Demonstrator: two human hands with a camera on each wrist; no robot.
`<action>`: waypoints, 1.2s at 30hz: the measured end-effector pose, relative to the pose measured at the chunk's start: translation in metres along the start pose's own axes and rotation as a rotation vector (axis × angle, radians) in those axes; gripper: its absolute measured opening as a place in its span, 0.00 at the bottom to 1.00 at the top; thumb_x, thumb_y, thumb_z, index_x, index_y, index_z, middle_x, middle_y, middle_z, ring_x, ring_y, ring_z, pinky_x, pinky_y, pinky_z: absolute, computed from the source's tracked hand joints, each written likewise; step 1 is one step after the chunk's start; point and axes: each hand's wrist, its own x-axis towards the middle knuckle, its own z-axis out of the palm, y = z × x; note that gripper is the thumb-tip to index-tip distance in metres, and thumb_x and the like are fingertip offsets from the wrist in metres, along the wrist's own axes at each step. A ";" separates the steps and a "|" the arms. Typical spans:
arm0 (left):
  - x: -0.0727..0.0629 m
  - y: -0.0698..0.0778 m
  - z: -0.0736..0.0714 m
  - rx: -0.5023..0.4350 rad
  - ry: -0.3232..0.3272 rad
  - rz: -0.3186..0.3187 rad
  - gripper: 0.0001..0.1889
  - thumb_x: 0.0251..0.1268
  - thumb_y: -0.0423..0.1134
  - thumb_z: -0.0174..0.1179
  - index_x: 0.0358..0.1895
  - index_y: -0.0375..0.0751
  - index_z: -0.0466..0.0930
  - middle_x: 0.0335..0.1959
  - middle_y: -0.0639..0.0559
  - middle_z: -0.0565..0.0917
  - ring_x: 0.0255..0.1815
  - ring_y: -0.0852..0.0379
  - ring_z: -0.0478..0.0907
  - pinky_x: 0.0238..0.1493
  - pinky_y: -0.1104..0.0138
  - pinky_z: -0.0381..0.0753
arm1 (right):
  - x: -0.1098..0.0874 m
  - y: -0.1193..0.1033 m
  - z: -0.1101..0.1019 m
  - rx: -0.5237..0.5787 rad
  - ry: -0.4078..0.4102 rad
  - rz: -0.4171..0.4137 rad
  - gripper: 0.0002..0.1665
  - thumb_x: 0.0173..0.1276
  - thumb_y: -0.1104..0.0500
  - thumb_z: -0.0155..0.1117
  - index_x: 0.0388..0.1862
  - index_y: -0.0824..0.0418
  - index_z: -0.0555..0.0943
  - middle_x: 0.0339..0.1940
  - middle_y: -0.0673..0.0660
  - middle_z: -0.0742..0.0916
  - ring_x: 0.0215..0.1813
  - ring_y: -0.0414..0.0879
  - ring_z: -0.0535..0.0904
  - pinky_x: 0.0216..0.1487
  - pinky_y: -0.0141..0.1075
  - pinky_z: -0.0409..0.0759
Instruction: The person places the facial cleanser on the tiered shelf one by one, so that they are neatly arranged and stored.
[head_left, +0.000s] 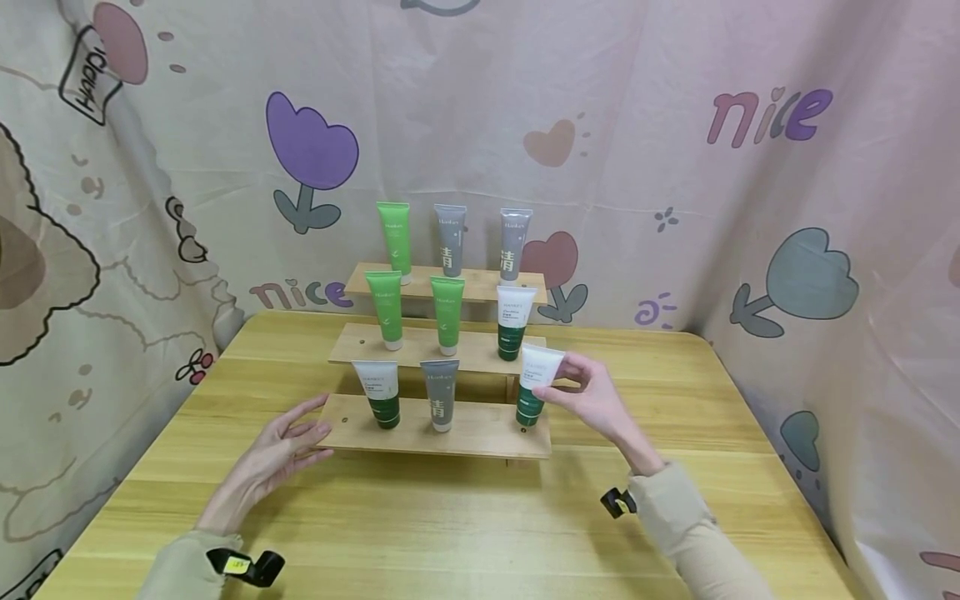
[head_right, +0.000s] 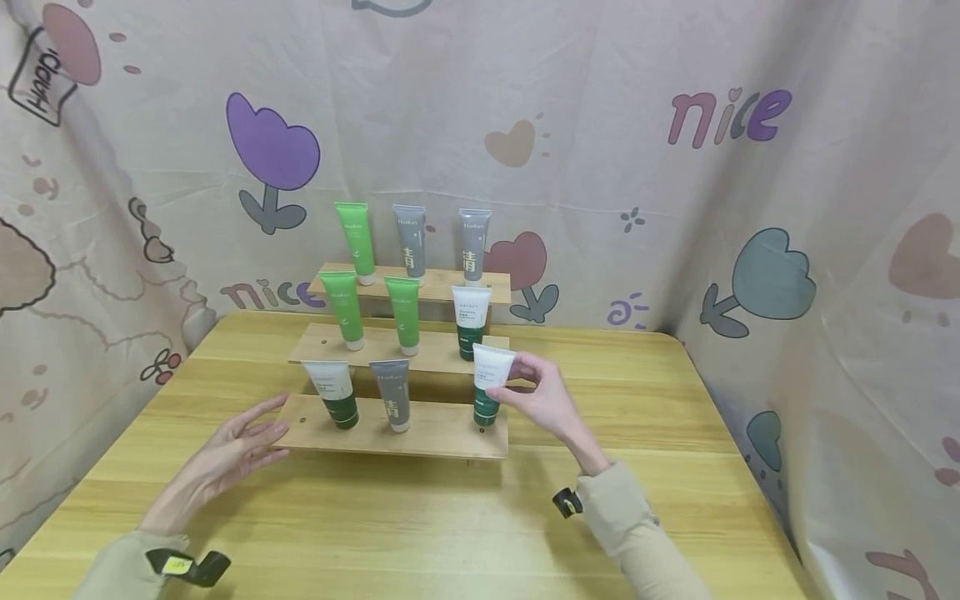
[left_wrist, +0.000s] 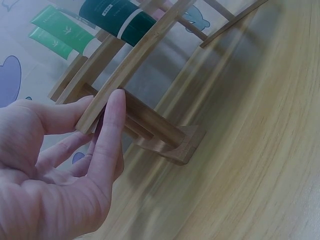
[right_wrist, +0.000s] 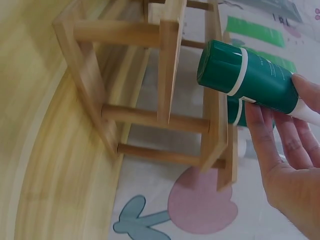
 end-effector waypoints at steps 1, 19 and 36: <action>0.000 0.000 0.000 0.000 -0.002 0.000 0.41 0.79 0.37 0.52 0.82 0.38 0.35 0.78 0.22 0.39 0.52 0.71 0.78 0.58 0.68 0.87 | 0.000 0.000 0.002 0.014 -0.007 -0.004 0.23 0.58 0.69 0.75 0.52 0.71 0.80 0.48 0.73 0.88 0.44 0.40 0.86 0.54 0.37 0.89; 0.000 -0.002 -0.001 0.000 -0.005 0.002 0.40 0.79 0.37 0.52 0.82 0.38 0.35 0.78 0.22 0.38 0.52 0.71 0.78 0.58 0.68 0.87 | 0.004 0.002 0.027 0.042 -0.084 -0.029 0.21 0.58 0.71 0.74 0.50 0.71 0.80 0.49 0.72 0.87 0.46 0.44 0.86 0.54 0.38 0.89; 0.001 -0.002 -0.001 -0.012 -0.009 0.000 0.41 0.79 0.37 0.52 0.82 0.39 0.35 0.78 0.21 0.37 0.52 0.71 0.78 0.58 0.68 0.87 | 0.002 0.004 0.027 0.051 -0.138 -0.021 0.26 0.59 0.71 0.73 0.57 0.71 0.78 0.53 0.74 0.86 0.52 0.61 0.87 0.55 0.40 0.89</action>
